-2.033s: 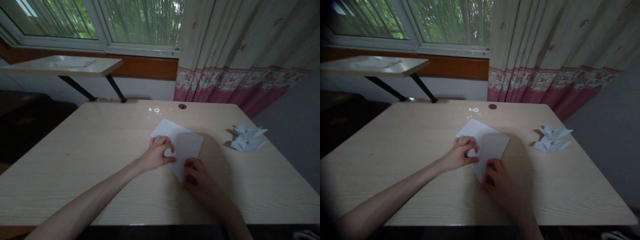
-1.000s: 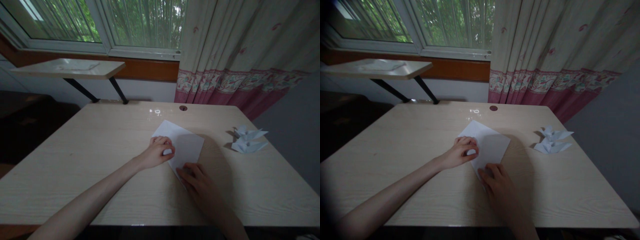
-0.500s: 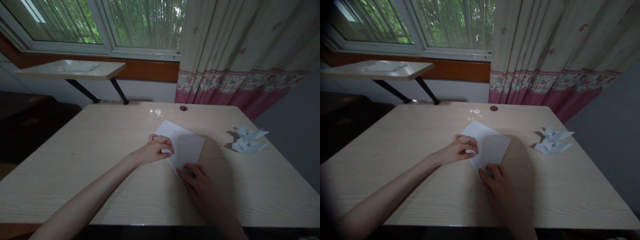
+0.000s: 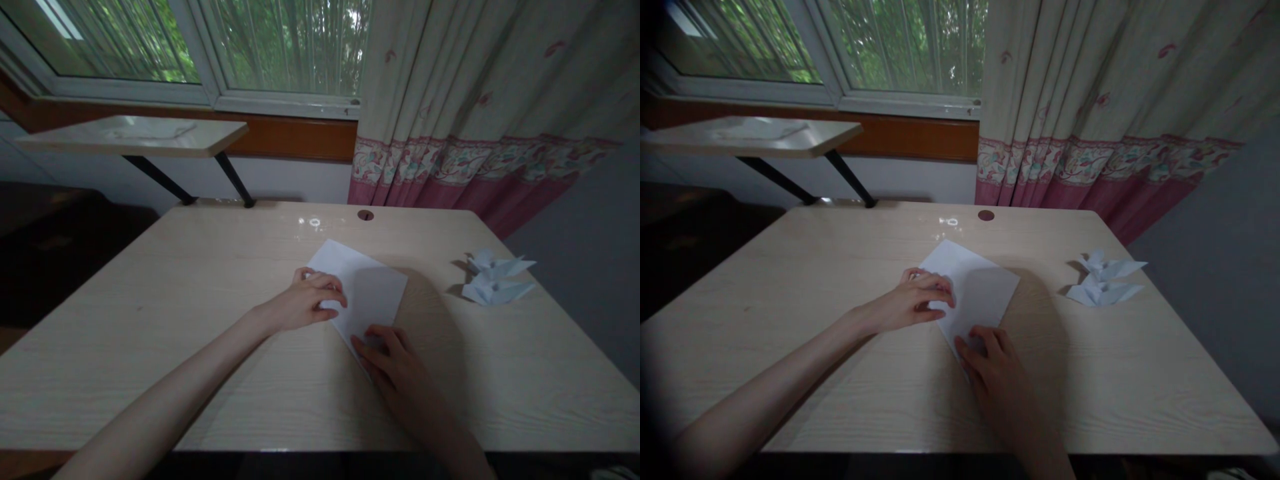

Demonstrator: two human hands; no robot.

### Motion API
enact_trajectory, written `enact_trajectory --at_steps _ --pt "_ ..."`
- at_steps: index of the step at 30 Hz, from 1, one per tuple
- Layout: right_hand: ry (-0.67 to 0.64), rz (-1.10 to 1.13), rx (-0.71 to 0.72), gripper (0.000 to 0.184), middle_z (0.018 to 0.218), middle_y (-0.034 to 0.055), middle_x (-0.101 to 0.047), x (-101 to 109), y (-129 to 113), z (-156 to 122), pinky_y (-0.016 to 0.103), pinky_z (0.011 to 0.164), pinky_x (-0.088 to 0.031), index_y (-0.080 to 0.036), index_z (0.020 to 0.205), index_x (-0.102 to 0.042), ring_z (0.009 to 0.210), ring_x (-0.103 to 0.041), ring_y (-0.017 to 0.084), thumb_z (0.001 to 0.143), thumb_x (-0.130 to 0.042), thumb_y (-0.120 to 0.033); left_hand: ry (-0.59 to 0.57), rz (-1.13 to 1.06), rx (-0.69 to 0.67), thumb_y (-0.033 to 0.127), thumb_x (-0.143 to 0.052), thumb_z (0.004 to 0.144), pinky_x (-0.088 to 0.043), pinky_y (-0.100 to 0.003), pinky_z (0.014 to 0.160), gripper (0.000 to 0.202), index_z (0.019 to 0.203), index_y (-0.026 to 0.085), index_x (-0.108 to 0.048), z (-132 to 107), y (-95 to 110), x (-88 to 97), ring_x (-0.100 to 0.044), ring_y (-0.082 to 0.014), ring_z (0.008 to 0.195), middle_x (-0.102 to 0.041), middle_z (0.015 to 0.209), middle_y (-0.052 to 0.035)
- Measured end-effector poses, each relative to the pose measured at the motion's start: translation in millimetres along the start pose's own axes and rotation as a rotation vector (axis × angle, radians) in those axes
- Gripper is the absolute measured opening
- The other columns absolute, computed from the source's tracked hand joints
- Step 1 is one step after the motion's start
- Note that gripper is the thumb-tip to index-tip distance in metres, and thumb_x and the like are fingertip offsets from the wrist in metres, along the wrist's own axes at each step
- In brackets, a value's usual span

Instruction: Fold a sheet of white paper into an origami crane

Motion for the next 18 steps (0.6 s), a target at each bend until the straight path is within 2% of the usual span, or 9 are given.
enact_trajectory --at_steps 5,10,18 --pt "-0.016 0.024 -0.021 0.037 0.122 0.0094 -0.055 -0.2 3.0 -0.8 0.042 0.098 -0.047 -0.029 0.125 -0.061 0.113 -0.05 0.024 0.092 -0.05 -0.015 0.023 0.081 -0.039 0.032 -0.057 0.091 -0.016 -0.042 0.103 0.021 0.112 0.031 -0.06 -6.5 11.1 2.2 -0.053 -0.0206 0.111 -0.059 0.119 -0.0022" --pt "-0.035 0.173 -0.012 0.039 0.123 0.007 -0.058 6.4 12.5 -1.0 0.04 0.099 -0.046 -0.029 0.126 -0.058 0.114 -0.052 0.02 0.094 -0.043 -0.014 0.038 0.128 -0.033 0.035 -0.057 0.089 -0.018 -0.046 0.103 0.024 0.113 0.029 -0.059 -8.3 18.9 1.8 -0.053 -0.0238 0.11 -0.059 0.119 -0.0047" --pt "-0.084 0.354 -0.087 0.031 0.123 0.0043 -0.06 14.8 25.9 0.2 0.038 0.103 -0.042 -0.028 0.12 -0.062 0.116 -0.053 0.018 0.096 -0.044 -0.022 0.079 0.19 0.009 0.043 -0.066 0.077 -0.021 -0.05 0.101 0.04 0.113 0.025 -0.06 -7.5 28.8 -0.8 -0.051 -0.0291 0.11 -0.058 0.119 -0.0081"
Point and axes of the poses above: each hand's wrist, its own z-axis towards the middle knuckle, its own x-axis out of the back of the hand, y = z × x, the point moved 10 cm from there along z, towards the middle knuckle
